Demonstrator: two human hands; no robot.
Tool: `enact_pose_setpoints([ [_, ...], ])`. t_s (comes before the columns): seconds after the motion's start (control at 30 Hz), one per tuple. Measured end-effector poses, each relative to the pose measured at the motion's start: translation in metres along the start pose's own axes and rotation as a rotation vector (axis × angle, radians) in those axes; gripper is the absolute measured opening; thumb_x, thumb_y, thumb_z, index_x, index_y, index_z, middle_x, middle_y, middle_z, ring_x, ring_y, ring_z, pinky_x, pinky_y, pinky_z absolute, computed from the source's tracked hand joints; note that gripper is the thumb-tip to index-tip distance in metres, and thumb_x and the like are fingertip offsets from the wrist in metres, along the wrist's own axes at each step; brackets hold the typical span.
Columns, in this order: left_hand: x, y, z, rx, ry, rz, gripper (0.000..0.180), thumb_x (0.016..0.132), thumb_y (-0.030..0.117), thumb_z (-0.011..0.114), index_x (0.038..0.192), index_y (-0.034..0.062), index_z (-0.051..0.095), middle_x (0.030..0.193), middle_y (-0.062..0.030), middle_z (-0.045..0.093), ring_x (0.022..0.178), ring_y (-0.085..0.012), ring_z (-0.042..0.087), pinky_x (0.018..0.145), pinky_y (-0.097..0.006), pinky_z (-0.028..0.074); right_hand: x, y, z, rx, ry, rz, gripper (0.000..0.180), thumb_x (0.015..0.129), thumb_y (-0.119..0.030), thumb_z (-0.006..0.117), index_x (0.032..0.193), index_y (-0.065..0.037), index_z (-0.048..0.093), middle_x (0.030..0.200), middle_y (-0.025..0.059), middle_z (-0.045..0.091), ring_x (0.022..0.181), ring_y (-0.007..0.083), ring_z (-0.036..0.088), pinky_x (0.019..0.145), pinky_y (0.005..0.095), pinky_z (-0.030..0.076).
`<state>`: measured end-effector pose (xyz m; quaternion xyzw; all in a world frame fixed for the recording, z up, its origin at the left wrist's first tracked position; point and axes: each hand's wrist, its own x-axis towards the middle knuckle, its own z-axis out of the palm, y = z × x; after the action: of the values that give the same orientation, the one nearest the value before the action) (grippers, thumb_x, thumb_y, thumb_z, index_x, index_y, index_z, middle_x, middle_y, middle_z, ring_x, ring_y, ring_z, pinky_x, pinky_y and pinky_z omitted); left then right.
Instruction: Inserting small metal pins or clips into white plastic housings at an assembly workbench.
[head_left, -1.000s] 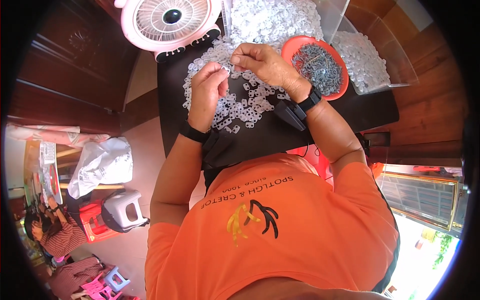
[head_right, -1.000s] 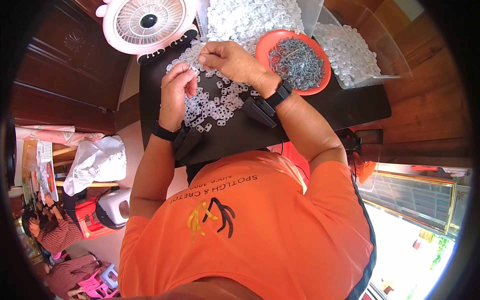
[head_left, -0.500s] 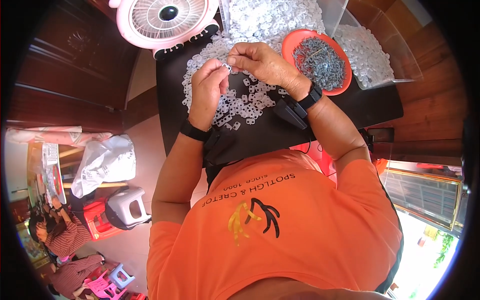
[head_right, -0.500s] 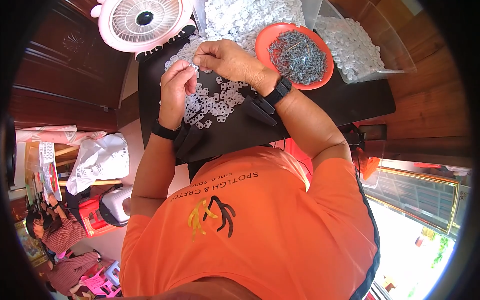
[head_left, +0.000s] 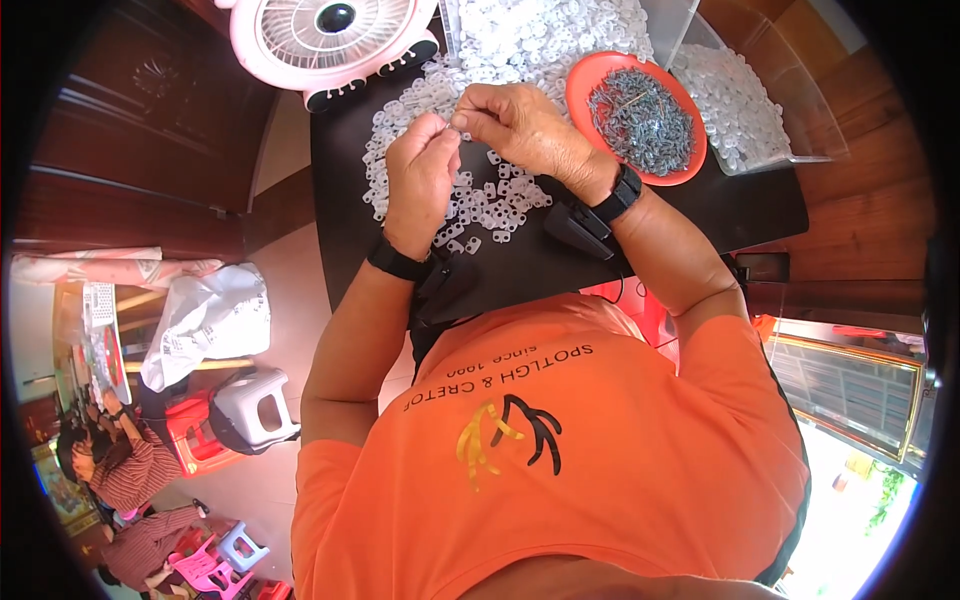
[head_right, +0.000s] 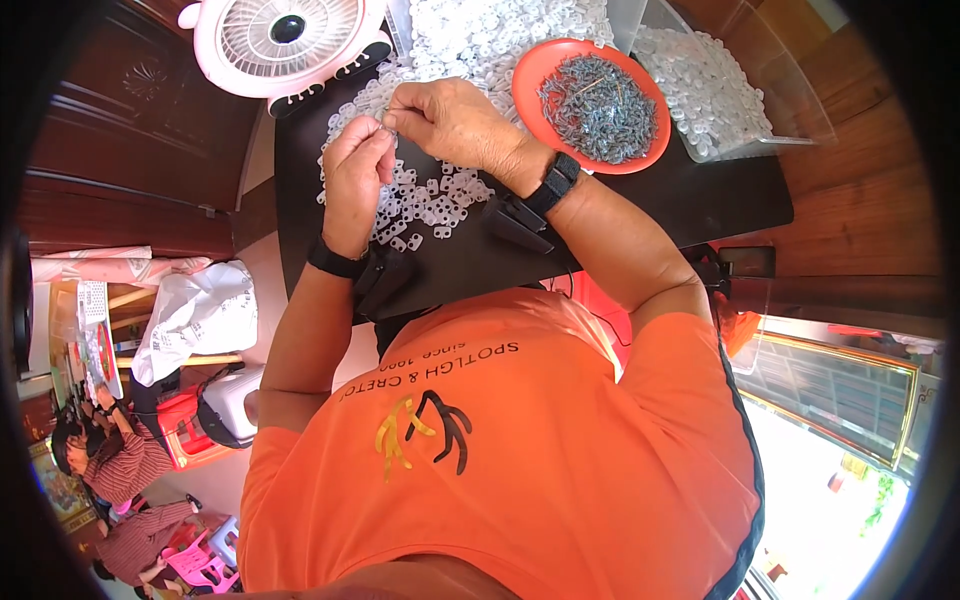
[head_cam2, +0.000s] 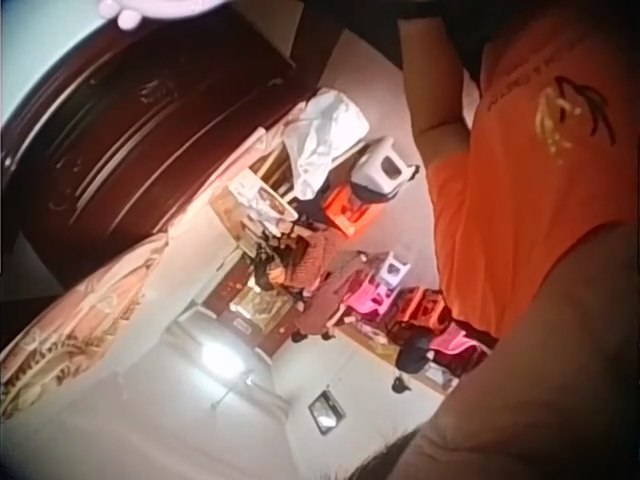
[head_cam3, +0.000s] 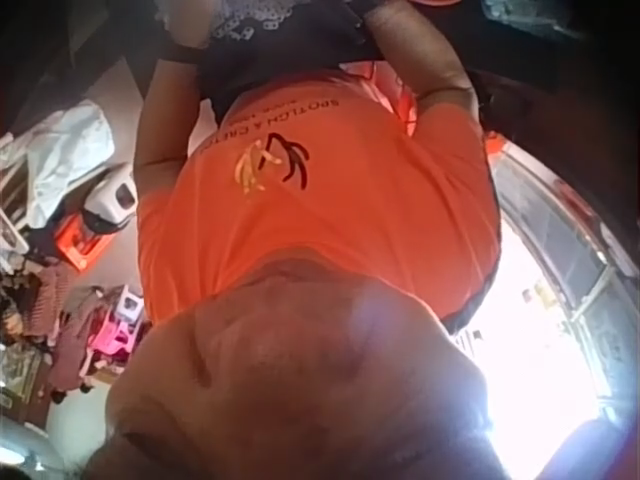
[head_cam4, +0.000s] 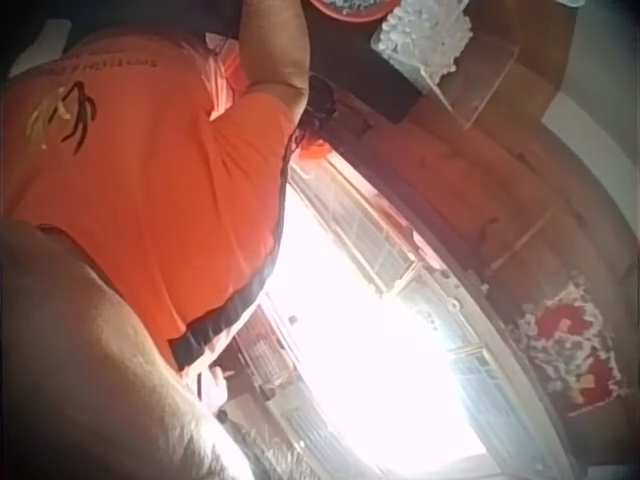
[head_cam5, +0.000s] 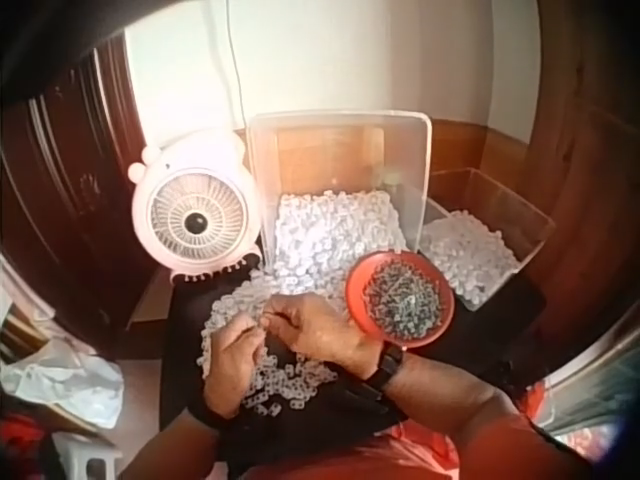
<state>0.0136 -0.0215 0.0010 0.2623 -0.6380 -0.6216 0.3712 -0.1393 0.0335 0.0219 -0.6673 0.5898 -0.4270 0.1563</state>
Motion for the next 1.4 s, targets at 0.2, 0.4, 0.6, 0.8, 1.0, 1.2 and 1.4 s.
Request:
enact_pose_setpoints([
  [0.2, 0.0, 0.005, -0.001, 0.059, -0.046, 0.027, 0.017, 0.087, 0.013, 0.051, 0.075, 0.0017, 0.053, 0.059, -0.0003, 0.048, 0.05, -0.0057, 0.041, 0.045, -0.022, 0.032, 0.001, -0.003, -0.006, -0.027, -0.063, 0.0, 0.02, 0.089, -0.023, 0.057, 0.085, -0.004, 0.06, 0.062, 0.0044, 0.057, 0.057, 0.013, 0.053, 0.057, 0.0284, 0.044],
  [0.4, 0.002, 0.005, -0.003, -0.028, -0.027, -0.038, 0.016, 0.086, 0.015, 0.053, 0.078, 0.0016, 0.054, 0.059, -0.0015, 0.05, 0.049, -0.0076, 0.043, 0.047, -0.022, 0.033, 0.003, 0.003, -0.007, 0.174, -0.057, 0.108, 0.025, 0.09, -0.028, 0.056, 0.09, -0.005, 0.064, 0.071, 0.0062, 0.065, 0.065, 0.0155, 0.06, 0.063, 0.0299, 0.048],
  [0.6, 0.004, 0.005, -0.005, -0.026, -0.022, -0.071, 0.015, 0.086, 0.015, 0.054, 0.078, 0.0017, 0.055, 0.059, -0.0018, 0.051, 0.05, -0.0078, 0.043, 0.047, -0.021, 0.034, 0.005, 0.019, -0.006, 0.415, -0.047, 0.092, 0.02, 0.093, -0.019, 0.056, 0.097, 0.0, 0.062, 0.082, 0.0001, 0.062, 0.076, 0.0066, 0.054, 0.071, 0.0227, 0.045],
  [0.8, 0.004, 0.005, -0.005, -0.02, -0.025, -0.067, 0.016, 0.085, 0.016, 0.054, 0.078, 0.0019, 0.055, 0.06, -0.0019, 0.051, 0.051, -0.0079, 0.044, 0.048, -0.021, 0.035, 0.003, 0.014, -0.005, 0.293, -0.097, 0.078, 0.016, 0.091, -0.015, 0.059, 0.097, 0.0, 0.062, 0.081, -0.0011, 0.061, 0.076, 0.0052, 0.052, 0.07, 0.0215, 0.044],
  [1.0, 0.003, 0.006, -0.005, -0.008, -0.026, -0.076, 0.015, 0.085, 0.015, 0.053, 0.077, 0.0021, 0.054, 0.06, -0.0019, 0.051, 0.051, -0.0078, 0.044, 0.048, -0.021, 0.035, 0.002, 0.007, -0.006, 0.195, -0.05, 0.068, 0.015, 0.086, -0.02, 0.062, 0.09, -0.006, 0.063, 0.07, 0.0034, 0.063, 0.064, 0.0111, 0.057, 0.064, 0.0276, 0.047],
  [1.2, 0.003, 0.006, -0.004, 0.018, -0.039, -0.066, 0.016, 0.085, 0.015, 0.053, 0.077, 0.0022, 0.054, 0.06, -0.0018, 0.051, 0.051, -0.0078, 0.043, 0.047, -0.021, 0.034, 0.0, -0.001, -0.008, 0.091, -0.056, 0.044, 0.016, 0.085, -0.021, 0.061, 0.087, -0.006, 0.062, 0.07, 0.0065, 0.064, 0.062, 0.0169, 0.059, 0.063, 0.0303, 0.047],
  [1.4, 0.002, 0.005, -0.002, 0.016, -0.037, -0.043, 0.016, 0.086, 0.014, 0.052, 0.078, 0.0013, 0.054, 0.06, -0.0017, 0.05, 0.05, -0.0079, 0.043, 0.047, -0.022, 0.034, 0.0, -0.002, -0.006, 0.028, -0.053, 0.024, 0.015, 0.084, -0.021, 0.059, 0.085, -0.006, 0.06, 0.07, 0.0102, 0.063, 0.064, 0.0258, 0.061, 0.063, 0.0346, 0.048],
])
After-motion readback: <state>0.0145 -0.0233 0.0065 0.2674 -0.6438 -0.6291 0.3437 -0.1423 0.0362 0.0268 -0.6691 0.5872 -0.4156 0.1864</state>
